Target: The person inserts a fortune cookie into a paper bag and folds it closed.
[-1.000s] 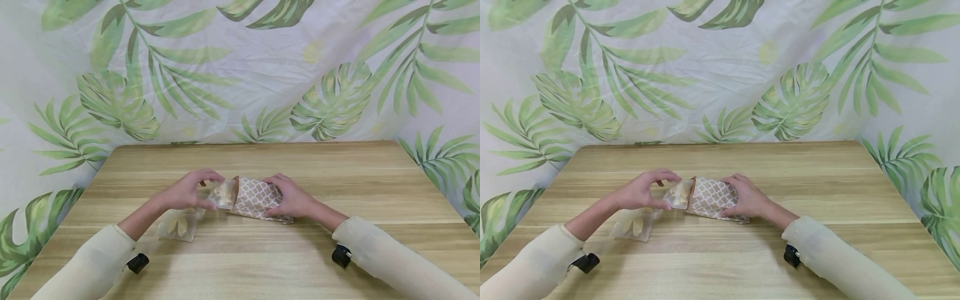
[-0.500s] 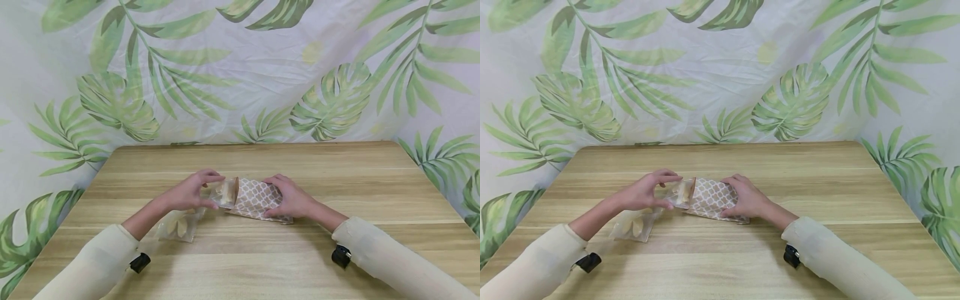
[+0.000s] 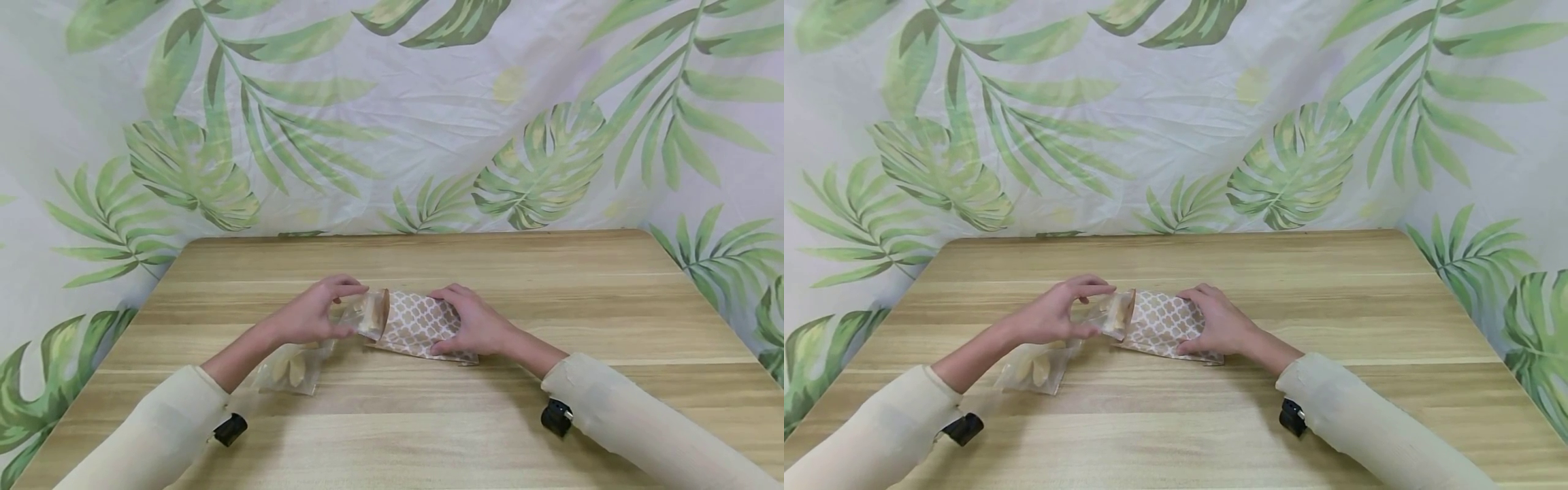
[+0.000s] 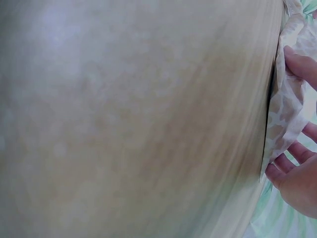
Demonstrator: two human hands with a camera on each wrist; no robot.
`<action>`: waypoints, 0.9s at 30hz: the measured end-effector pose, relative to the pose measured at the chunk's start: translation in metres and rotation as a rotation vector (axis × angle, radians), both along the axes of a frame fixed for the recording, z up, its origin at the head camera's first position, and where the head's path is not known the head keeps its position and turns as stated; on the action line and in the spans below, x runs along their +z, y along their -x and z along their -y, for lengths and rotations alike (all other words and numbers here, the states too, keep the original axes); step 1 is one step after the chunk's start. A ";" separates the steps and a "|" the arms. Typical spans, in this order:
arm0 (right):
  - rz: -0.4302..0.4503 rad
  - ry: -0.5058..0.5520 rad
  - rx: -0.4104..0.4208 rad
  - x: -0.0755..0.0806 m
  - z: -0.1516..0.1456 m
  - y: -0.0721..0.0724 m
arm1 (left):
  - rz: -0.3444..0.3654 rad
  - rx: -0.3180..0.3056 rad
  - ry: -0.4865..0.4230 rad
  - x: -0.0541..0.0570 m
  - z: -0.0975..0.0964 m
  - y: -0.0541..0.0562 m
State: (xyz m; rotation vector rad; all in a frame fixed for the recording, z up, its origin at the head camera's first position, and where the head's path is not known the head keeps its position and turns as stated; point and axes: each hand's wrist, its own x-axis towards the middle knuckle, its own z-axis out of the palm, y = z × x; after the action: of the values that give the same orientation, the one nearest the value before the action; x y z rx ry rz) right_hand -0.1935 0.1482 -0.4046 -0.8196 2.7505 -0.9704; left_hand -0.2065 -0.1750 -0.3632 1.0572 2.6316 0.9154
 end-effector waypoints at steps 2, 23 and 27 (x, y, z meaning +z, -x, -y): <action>0.000 -0.001 0.000 0.001 0.000 0.000 | -0.017 0.012 0.017 0.000 -0.001 -0.001; -0.003 0.004 0.002 0.000 0.000 0.000 | -0.131 0.030 0.023 0.004 -0.005 -0.007; -0.010 0.005 0.005 -0.001 -0.001 0.000 | -0.147 0.034 -0.010 0.005 -0.004 -0.006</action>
State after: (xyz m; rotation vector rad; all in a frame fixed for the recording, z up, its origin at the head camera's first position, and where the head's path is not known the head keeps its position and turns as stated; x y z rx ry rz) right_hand -0.1938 0.1488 -0.4060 -0.8344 2.7544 -0.9748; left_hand -0.2009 -0.1706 -0.3580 1.1258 2.7741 0.8915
